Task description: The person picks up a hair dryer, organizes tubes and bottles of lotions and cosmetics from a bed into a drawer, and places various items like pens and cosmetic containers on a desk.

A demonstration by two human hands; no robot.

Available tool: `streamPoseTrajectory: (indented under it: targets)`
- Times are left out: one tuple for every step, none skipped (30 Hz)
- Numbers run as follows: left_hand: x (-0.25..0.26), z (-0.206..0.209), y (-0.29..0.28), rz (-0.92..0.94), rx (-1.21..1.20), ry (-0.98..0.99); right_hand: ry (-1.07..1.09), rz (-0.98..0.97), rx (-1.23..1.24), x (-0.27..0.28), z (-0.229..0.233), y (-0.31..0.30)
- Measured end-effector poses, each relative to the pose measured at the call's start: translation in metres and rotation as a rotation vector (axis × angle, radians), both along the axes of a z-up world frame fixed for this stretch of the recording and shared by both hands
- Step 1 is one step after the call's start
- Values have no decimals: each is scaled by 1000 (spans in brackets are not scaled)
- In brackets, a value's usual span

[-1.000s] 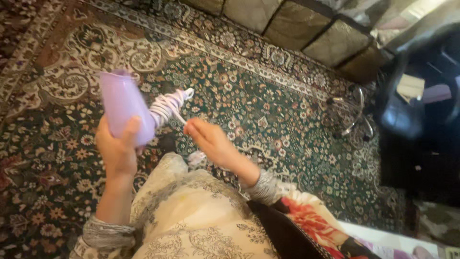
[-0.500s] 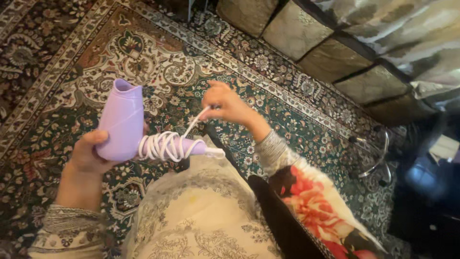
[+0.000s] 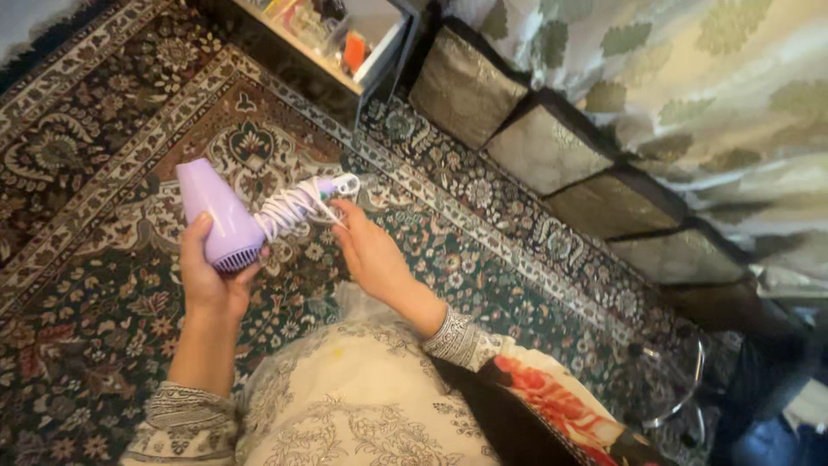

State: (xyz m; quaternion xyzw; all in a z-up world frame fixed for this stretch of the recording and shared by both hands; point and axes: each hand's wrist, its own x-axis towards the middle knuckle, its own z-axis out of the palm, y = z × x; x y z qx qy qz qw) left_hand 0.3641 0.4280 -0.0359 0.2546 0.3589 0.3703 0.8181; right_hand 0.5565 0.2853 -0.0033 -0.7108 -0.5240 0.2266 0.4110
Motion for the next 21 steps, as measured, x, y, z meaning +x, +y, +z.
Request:
streamPoseTrajectory:
  targets:
    - [4, 0, 8, 8, 0, 0, -6, -27, 23, 12, -11, 7]
    - [7, 1, 16, -31, -32, 3, -12, -54, 47, 23, -21, 13]
    - [13, 3, 22, -70, -64, 6, -12, -47, 48, 34, -28, 18]
    - [20, 4, 24, -63, -63, 6, 74, -56, 70, 45, -34, 23]
    - [24, 4, 28, -64, -97, -44, 159, -64, 97, 54, -40, 32]
    - [29, 3, 31, -65, -130, -94, 158, -56, 104, 60, -45, 41]
    - [35, 2, 33, -58, -123, -94, 173, -48, 132, 65, -48, 49]
    - [40, 0, 34, -60, -188, -125, 188, -40, 161, 70, -49, 59]
    - [43, -4, 35, -62, -256, -158, 187, -33, 163, 74, -49, 69]
    - [44, -7, 37, -55, -253, -161, 422, 44, 286, 77, -47, 81]
    - [46, -11, 38, -104, -275, -262, 661, 123, 405, 83, -43, 91]
    - [49, -15, 43, -153, -295, -364, 663, 133, 405, 90, -39, 101]
    - [51, -20, 49, -146, -293, -364, 735, 223, 504, 94, -35, 110]
    - [54, -25, 54, -138, -384, -347, 807, 315, 601, 97, -32, 119]
    - [55, -29, 58, -131, -479, -326, 812, 318, 597, 97, -30, 124]
    - [61, -32, 62, -125, -481, -325, 997, 360, 447, 95, -31, 129]
    - [71, -36, 64, -218, -567, -588, 1176, 399, 293, 95, -34, 134]
    - [78, -37, 68, -311, -649, -854, 1179, 397, 289, 92, -39, 144]
    - [87, -35, 70, -311, -653, -852, 1356, 320, 338, 87, -47, 156]
    - [101, -33, 67, -167, -667, -585, 1530, 237, 387, 83, -57, 168]
    - [114, -29, 66, -26, -676, -317, 1532, 230, 383, 90, -68, 182]
